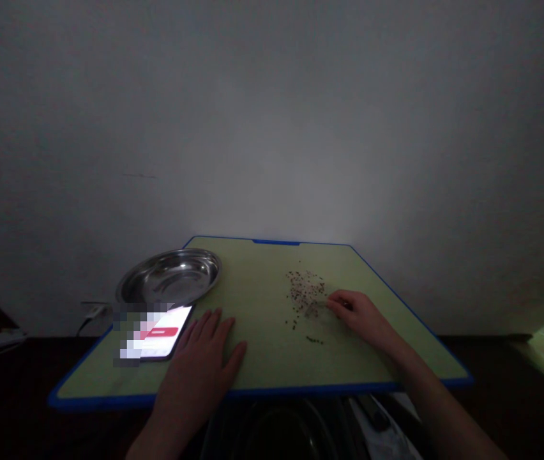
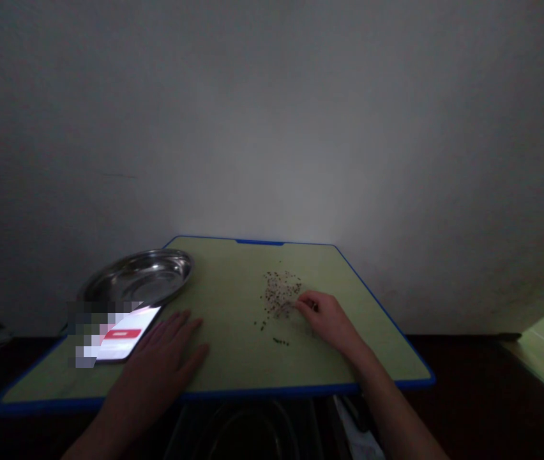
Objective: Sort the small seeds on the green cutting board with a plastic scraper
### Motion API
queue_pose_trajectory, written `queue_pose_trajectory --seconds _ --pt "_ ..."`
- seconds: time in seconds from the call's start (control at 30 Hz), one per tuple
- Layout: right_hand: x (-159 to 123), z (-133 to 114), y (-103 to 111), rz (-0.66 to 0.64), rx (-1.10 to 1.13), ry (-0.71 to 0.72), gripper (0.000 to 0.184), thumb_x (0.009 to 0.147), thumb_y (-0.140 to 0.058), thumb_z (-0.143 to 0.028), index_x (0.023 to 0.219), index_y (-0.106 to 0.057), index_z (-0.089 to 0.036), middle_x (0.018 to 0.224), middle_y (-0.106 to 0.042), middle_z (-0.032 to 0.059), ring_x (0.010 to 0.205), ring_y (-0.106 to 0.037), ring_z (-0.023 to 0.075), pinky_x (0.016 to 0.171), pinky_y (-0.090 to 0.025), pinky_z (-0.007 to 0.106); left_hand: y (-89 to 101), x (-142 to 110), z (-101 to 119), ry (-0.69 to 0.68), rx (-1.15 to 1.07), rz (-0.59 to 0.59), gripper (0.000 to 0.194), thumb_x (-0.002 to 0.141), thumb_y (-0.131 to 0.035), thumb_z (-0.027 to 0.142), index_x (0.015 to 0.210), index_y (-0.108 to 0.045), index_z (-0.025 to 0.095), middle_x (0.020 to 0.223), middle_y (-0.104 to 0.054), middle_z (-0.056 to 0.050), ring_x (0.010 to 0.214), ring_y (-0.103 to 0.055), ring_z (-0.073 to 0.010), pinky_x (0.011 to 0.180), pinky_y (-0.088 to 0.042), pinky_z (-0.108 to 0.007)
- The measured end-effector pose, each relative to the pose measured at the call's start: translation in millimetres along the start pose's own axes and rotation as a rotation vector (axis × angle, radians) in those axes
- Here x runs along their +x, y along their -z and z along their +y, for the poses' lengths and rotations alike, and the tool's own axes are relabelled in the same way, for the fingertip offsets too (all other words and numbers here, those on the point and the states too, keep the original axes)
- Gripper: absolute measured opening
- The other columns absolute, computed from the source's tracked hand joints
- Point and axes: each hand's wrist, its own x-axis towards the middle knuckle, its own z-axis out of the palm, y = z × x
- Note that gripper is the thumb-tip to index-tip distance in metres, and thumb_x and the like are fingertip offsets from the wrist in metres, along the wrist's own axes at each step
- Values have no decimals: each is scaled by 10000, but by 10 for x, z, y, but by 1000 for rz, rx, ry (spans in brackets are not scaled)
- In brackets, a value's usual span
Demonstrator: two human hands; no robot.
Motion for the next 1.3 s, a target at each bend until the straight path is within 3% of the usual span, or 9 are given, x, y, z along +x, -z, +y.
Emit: queue_pose_trajectory --seconds 0.43,1.3 --pt "169 -4 -90 44 -52 20 246 856 -488 -342 756 -639 -176 674 -624 27 637 -562 180 601 -391 280 -1 -9 -11 5 17 -7 506 865 -415 460 1226 -593 154 1361 -541 -160 1290 -459 -323 1054 -359 -518" --pt "239 -99 -104 87 -100 37 235 847 -501 -328 773 -663 -175 682 -655 29 629 -580 175 594 -386 270 0 -12 -8 -4 8 0 491 868 -421 437 1217 -602 143 1358 -540 -174 1291 -455 -340 1047 -361 -543"
